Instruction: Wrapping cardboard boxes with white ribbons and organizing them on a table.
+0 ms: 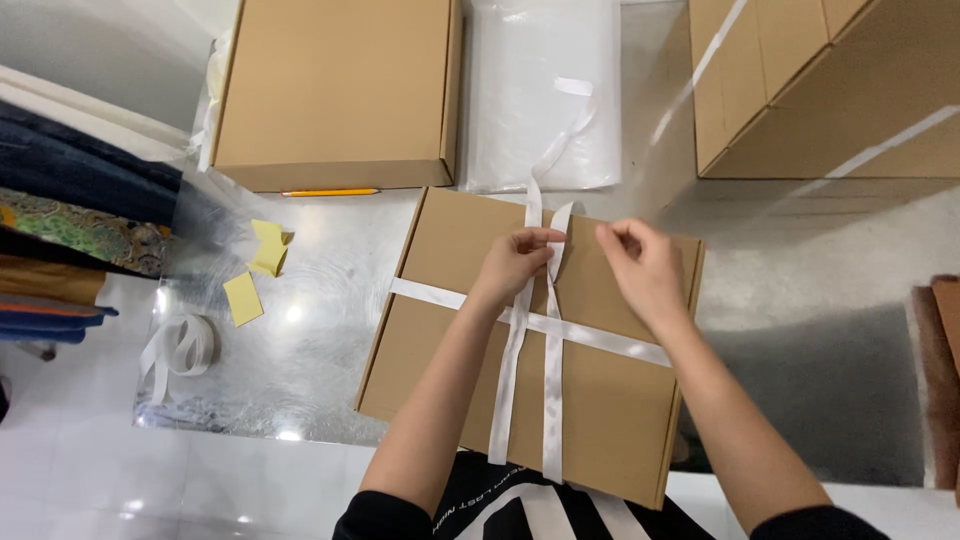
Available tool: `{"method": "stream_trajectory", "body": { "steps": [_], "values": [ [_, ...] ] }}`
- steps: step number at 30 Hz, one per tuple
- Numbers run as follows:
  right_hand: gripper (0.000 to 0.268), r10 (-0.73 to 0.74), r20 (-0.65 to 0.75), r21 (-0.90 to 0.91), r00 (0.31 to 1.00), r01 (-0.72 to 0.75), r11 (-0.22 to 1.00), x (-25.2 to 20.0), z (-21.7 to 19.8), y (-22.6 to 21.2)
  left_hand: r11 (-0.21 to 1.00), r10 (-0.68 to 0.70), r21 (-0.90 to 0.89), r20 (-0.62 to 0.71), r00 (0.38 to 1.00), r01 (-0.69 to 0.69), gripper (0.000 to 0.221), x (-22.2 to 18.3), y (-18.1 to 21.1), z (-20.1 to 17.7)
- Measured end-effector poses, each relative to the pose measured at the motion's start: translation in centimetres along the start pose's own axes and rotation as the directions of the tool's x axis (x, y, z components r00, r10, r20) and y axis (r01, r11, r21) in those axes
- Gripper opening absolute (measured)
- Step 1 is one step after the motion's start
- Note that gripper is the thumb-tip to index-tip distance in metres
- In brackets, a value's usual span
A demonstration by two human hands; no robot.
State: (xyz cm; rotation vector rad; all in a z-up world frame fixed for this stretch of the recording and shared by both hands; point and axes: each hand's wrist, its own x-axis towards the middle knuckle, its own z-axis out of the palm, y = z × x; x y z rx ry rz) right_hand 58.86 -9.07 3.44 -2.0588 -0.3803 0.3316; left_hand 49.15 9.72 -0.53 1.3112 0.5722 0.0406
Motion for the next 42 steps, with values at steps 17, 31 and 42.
{"method": "stream_trajectory", "body": {
  "steps": [17,31,42],
  "values": [
    [0.024,0.049,-0.451,-0.483,0.891,-0.29,0.826,-23.2,9.8,0.0,0.99,0.06,0.104,0.323,0.944,-0.098,0.027,1.4,-1.2,-2.2],
    [0.029,0.005,-0.484,-0.378,0.875,-0.215,0.901,-25.7,12.0,-3.5,0.961,0.099,0.195,0.423,0.901,-0.197,0.025,2.1,-1.7,-2.5],
    [0.024,-0.222,-0.371,-0.572,0.902,-0.033,0.82,-31.4,16.0,-3.7,0.939,0.181,0.212,0.367,0.913,-0.271,0.023,-2.6,1.8,-4.0]
  ]
}}
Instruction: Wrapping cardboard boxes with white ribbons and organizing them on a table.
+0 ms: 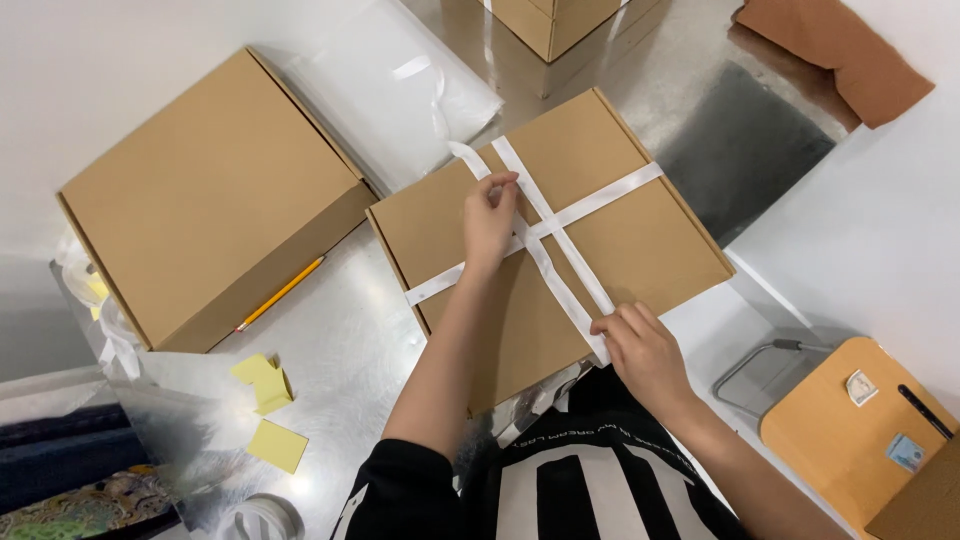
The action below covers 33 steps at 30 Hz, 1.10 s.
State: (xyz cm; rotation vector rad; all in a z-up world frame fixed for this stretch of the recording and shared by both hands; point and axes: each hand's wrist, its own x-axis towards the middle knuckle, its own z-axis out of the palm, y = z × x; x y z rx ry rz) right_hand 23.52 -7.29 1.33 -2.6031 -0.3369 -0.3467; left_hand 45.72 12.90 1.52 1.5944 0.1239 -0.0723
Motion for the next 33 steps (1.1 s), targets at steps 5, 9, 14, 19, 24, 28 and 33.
{"method": "stream_trajectory", "body": {
  "steps": [5,9,14,19,24,28,33],
  "values": [
    [0.026,-0.017,-0.03,0.019,0.999,0.018,1.0,-2.6,0.4,0.8,0.975,0.071,0.213,-0.02,0.997,-0.065,0.02,-6.7,3.5,-0.3],
    [0.027,-0.068,-0.002,0.029,0.998,0.068,0.997,-4.2,-0.7,1.2,0.933,0.117,0.344,-0.009,0.993,-0.106,0.015,-11.9,0.7,1.3],
    [0.023,-0.046,0.098,0.08,0.994,0.039,0.996,-7.4,-2.6,2.4,0.818,0.219,0.562,-0.107,0.97,-0.123,0.042,-16.7,-1.5,4.2],
    [0.024,0.41,0.223,0.38,0.884,-0.466,0.799,-6.6,-5.2,3.5,0.753,0.316,0.645,-0.177,0.932,-0.133,0.051,-18.3,-2.1,5.9],
    [0.045,0.519,0.455,0.614,0.724,-0.676,0.406,-5.8,-1.8,4.7,0.803,0.341,0.575,-0.226,0.912,-0.158,0.039,-18.8,-3.2,5.8],
    [0.042,0.508,0.511,0.706,0.693,-0.676,0.213,-5.8,-0.6,4.9,0.852,0.313,0.493,-0.209,0.926,-0.177,0.035,-18.8,-4.3,5.4],
    [0.032,0.512,0.504,0.709,0.696,-0.672,0.214,-6.6,0.4,5.4,0.816,0.333,0.558,-0.246,0.91,-0.148,0.046,-18.3,-5.6,5.5]
  ]
}}
